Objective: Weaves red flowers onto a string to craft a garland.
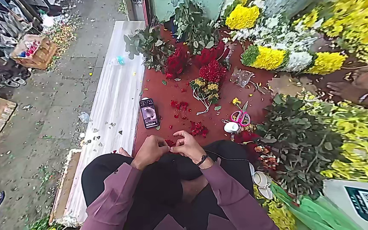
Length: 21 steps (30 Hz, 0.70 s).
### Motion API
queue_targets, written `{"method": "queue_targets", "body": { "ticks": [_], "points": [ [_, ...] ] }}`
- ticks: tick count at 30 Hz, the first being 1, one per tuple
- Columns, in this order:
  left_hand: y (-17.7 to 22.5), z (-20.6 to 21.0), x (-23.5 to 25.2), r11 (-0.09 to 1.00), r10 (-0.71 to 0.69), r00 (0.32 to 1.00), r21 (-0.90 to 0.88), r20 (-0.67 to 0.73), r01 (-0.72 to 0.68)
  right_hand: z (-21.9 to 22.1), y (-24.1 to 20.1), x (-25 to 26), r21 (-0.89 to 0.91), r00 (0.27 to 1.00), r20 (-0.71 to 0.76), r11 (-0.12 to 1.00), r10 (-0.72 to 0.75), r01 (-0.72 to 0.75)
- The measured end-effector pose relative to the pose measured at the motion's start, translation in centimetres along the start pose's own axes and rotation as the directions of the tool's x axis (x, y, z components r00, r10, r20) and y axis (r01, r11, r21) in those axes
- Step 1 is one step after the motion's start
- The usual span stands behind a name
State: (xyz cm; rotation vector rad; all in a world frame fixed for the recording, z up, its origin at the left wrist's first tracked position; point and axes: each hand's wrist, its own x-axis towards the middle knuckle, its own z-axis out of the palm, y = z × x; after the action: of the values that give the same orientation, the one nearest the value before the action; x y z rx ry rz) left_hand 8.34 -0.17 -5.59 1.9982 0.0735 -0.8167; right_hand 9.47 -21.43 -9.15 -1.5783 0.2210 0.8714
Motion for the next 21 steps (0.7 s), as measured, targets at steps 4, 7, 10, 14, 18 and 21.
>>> {"method": "queue_targets", "body": {
  "ticks": [4,7,10,14,18,21],
  "points": [
    [0.0,-0.2,0.0,0.998,-0.044,0.998,0.052,-0.053,0.046,-2.0,0.2,0.2,-0.159,0.98,-0.003,0.967,-0.201,0.198],
    [-0.3,-0.5,0.1,0.995,-0.077,0.994,0.065,-0.078,0.082,-2.0,-0.2,0.4,-0.325,0.944,-0.032,0.896,-0.33,0.302],
    [-0.3,-1.0,0.0,0.994,-0.102,0.99,0.04,-0.102,0.107,-1.6,0.9,0.9,-0.276,0.95,0.172,0.913,-0.261,0.301],
    [-0.5,-2.0,-0.4,0.982,-0.184,0.962,0.009,-0.201,0.19,-2.7,0.6,1.0,-0.309,0.948,0.162,0.899,-0.273,0.312],
    [0.1,-1.9,-0.3,0.943,-0.243,0.931,0.158,-0.272,0.292,-2.4,-0.1,-0.2,-0.182,0.836,0.382,0.855,-0.394,0.486],
    [0.3,-1.4,-1.0,0.924,-0.197,0.979,0.324,-0.055,0.204,-1.7,-0.8,-0.3,-0.023,0.809,0.307,0.845,-0.502,0.534]
  ]
}}
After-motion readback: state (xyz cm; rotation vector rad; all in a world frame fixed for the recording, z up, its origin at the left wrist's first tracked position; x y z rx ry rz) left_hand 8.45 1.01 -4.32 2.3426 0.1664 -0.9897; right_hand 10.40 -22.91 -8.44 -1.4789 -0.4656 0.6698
